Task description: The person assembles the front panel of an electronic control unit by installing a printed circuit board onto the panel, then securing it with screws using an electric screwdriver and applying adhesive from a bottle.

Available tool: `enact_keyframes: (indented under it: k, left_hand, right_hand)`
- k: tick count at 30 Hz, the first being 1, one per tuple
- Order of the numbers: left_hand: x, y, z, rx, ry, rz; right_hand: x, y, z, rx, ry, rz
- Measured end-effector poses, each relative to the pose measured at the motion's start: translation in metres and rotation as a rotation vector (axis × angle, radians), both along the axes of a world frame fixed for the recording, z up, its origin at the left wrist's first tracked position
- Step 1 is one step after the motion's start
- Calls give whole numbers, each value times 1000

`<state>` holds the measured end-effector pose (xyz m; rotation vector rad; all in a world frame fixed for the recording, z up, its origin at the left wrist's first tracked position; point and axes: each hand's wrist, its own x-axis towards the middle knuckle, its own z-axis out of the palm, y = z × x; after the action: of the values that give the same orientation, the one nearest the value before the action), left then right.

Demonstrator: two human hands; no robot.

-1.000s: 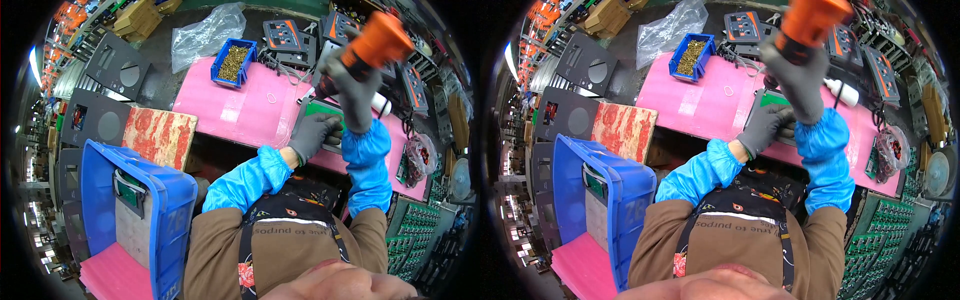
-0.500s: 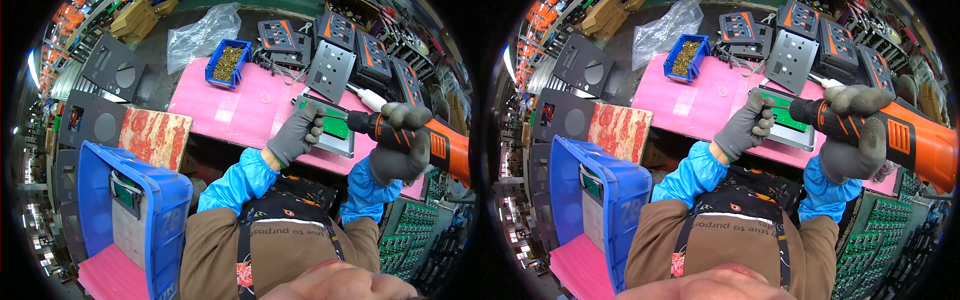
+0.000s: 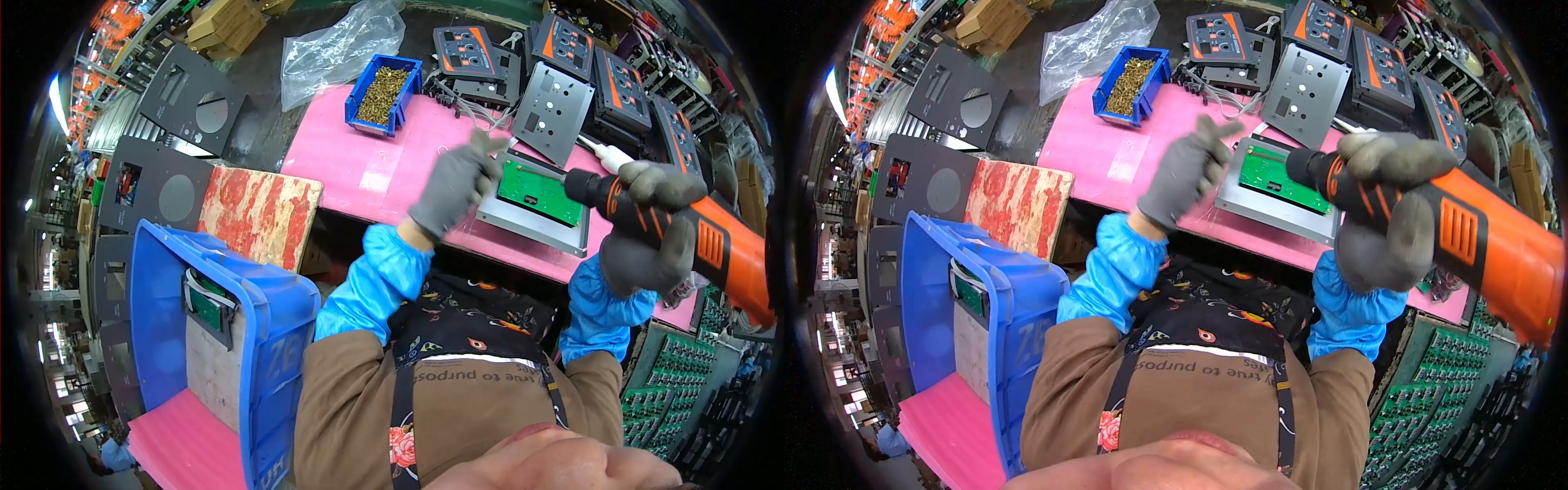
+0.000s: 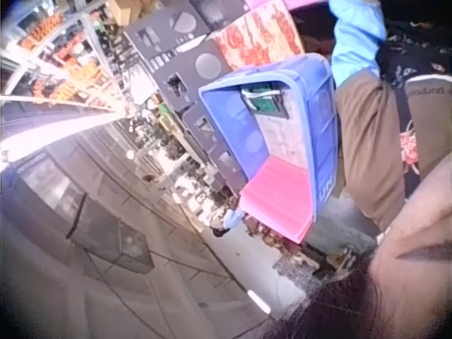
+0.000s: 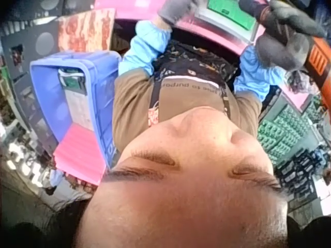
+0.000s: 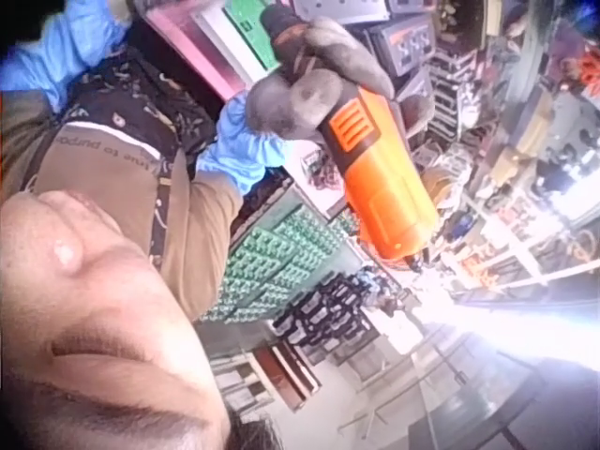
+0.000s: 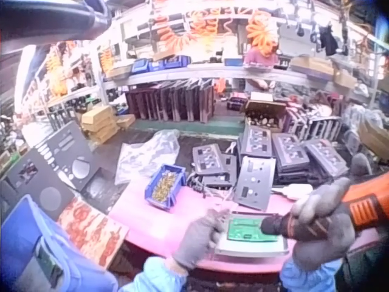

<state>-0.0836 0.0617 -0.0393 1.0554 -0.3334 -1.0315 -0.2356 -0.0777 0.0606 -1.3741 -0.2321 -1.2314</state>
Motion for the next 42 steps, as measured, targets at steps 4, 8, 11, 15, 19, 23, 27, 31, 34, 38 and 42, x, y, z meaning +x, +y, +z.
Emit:
enact_keyframes:
  k: [4,8,11,15,19,23,27,31,34,38,42]
  left_hand:
    - [87,13,-5,244,-773,565]
    - [146,10,-8,638,-1359,613]
    - [141,0,-9,744,-1815,449]
    - [92,-19,2,314,-1919,76]
    - [57,-27,-11,104,-1723,-284]
    - [38,-32,-24,58,-1758,-310]
    - [33,-33,-35,41,-1747,-249]
    - [29,-36,-42,64,-1732,-187]
    - [29,-36,-43,144,-1749,-223]
    - [29,-35,-34,201,-1657,-311]
    - [26,-34,-30,242,-1700,-326]
  right_hand:
    - [15,-11,-8,42,93,-117]
    - [32,0,-2,-102,264,-254]
    - [37,10,-5,41,289,-146]
    - [43,11,-7,82,319,-115]
    - [51,10,-11,40,337,-100]
    - [52,11,-12,47,347,-92]
    - [52,9,-15,-6,352,-61]
    - [59,15,-14,74,370,60]
    - [67,15,-14,0,504,71]
    - [75,13,-18,-93,462,38]
    - [68,21,-7,53,514,80]
